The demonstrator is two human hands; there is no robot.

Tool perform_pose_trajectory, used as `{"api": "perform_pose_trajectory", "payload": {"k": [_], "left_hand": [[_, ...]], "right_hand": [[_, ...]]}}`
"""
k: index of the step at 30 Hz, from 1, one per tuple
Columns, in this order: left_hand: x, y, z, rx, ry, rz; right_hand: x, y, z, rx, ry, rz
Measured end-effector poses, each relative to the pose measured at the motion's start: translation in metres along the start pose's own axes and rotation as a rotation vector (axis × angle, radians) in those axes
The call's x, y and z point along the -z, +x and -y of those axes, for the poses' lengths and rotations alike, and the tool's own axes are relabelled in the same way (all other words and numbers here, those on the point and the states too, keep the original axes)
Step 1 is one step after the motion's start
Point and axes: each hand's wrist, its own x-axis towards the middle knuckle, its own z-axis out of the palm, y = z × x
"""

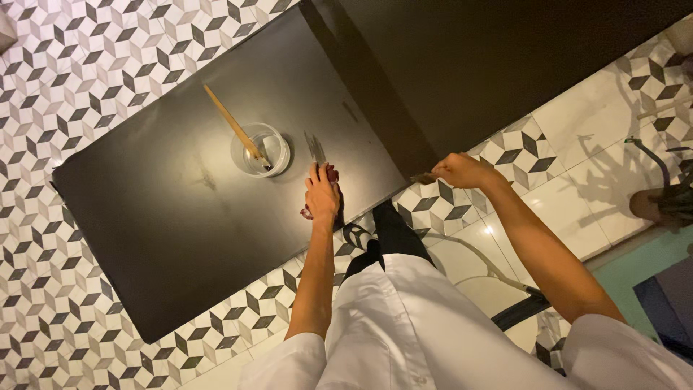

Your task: The person uses a brush to apply a liquid to a dark table surface and then picks up a bunch of dark items and individual small objects by hand from the table.

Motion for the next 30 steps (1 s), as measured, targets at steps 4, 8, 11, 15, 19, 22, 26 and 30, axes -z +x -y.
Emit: {"api": "perform_pose_trajectory", "payload": {"k": [4,8,11,15,19,22,26,30], "left_hand": [[0.003,-0.001,0.000,-0.013,-0.023,-0.013],[0.005,0.000,-0.001,0.007,-0.014,0.034],[0.008,0.000,-0.002,-0.011,-0.013,0.008],[0.011,-0.001,-0.004,-0.036,-0.021,-0.032],[0.015,-0.001,-0.005,-0.039,-0.054,-0.023],[0.017,-0.001,-0.005,-0.039,-0.063,-0.030],[0.015,0.000,-0.002,-0.043,-0.084,-0.041],[0.008,0.001,0.001,-0.064,-0.046,-0.084]], "right_hand": [[0.008,0.003,0.007,-0.084,0.091,0.002],[-0.001,0.026,-0.011,0.025,0.069,-0.051],[0.000,0.042,-0.018,0.029,0.062,-0.042],[0.008,0.049,-0.012,-0.017,0.093,-0.030],[0.011,0.058,-0.008,0.026,0.087,-0.070],[0.014,0.069,-0.005,0.008,0.067,-0.058],[0.019,0.082,-0.001,0.022,0.076,-0.058],[0.020,0.099,-0.002,-0.013,-0.067,-0.075]]}}
